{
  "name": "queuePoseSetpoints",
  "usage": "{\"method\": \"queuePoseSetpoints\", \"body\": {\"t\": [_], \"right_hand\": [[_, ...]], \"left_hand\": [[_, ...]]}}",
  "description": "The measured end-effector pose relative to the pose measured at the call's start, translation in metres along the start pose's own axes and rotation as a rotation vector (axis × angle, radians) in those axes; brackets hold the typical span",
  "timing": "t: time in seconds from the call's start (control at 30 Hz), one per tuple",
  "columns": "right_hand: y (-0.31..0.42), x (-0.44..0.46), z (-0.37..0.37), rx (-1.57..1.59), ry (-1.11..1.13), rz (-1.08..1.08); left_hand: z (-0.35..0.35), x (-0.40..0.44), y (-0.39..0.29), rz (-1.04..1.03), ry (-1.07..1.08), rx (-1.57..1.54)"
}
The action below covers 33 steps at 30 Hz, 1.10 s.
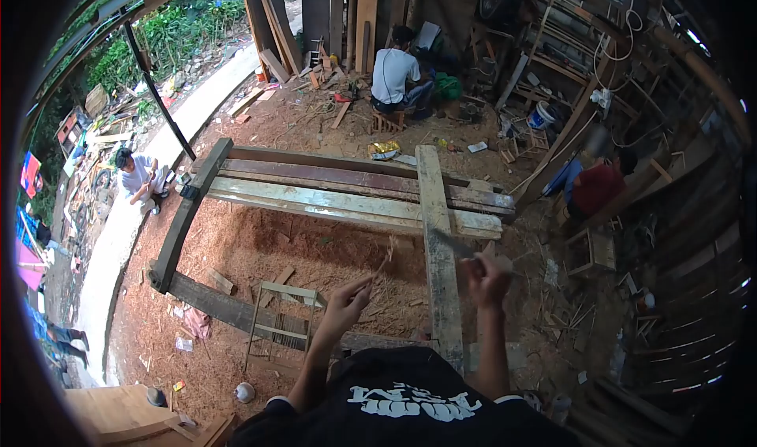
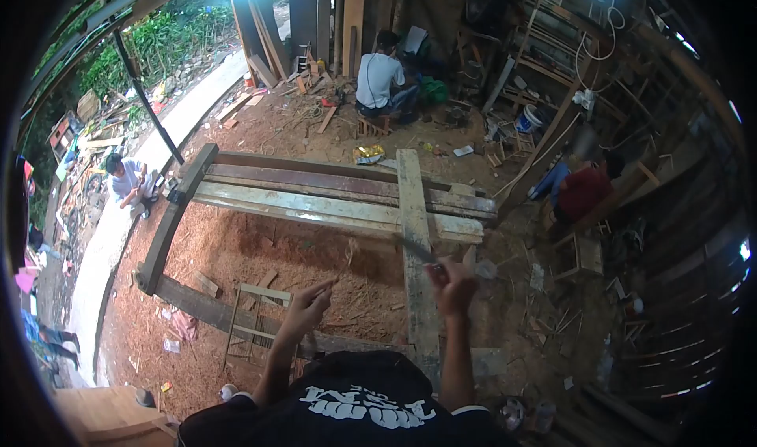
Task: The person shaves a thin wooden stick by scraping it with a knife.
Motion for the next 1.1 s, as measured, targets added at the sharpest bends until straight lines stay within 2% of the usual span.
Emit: {"method": "queuePoseSetpoints", "body": {"t": [0.1,0.13,0.23,0.33,0.43,0.47,0.6,0.73,0.83,0.93,1.03,1.1], "right_hand": [[0.053,-0.023,-0.023,0.305,0.088,0.105],[0.068,-0.03,-0.034,0.34,0.192,0.131],[0.098,-0.04,-0.051,0.351,0.296,0.201],[0.105,-0.027,-0.045,0.38,0.275,0.203],[0.09,-0.018,-0.043,0.31,0.163,0.313],[0.078,-0.012,-0.04,0.241,0.206,0.214],[0.064,0.004,-0.023,0.164,0.159,0.273],[0.037,0.014,-0.014,0.006,0.149,0.22],[0.028,0.004,-0.025,0.072,0.155,0.168],[0.024,-0.01,-0.035,0.102,0.168,-0.006],[0.042,-0.019,-0.043,0.222,0.259,-0.061],[0.063,-0.022,-0.047,0.26,0.354,-0.006]], "left_hand": [[-0.017,0.014,-0.016,0.06,-0.015,-0.219],[-0.025,0.017,-0.024,0.053,0.005,-0.223],[-0.041,0.02,-0.031,-0.005,0.081,-0.131],[-0.048,0.02,-0.019,0.0,0.136,-0.084],[-0.048,0.014,-0.028,-0.033,0.156,-0.087],[-0.048,0.011,-0.033,-0.045,0.164,-0.095],[-0.04,0.001,-0.03,0.02,0.174,-0.111],[-0.035,0.0,-0.032,0.074,0.152,-0.132],[-0.029,0.0,-0.02,0.086,0.138,-0.128],[-0.033,0.003,-0.02,0.128,0.128,-0.141],[-0.039,0.01,-0.026,0.124,0.132,-0.148],[-0.046,0.013,-0.026,0.081,0.136,-0.166]]}}
Point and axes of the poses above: each hand's wrist, its own x-axis towards the middle knuckle, its own z-axis out of the back of the hand, y = z × x, the point moved 6 cm from there along x, towards the middle knuckle, and after that the axes turned 5 degrees about -z, right-handed, at the moved point
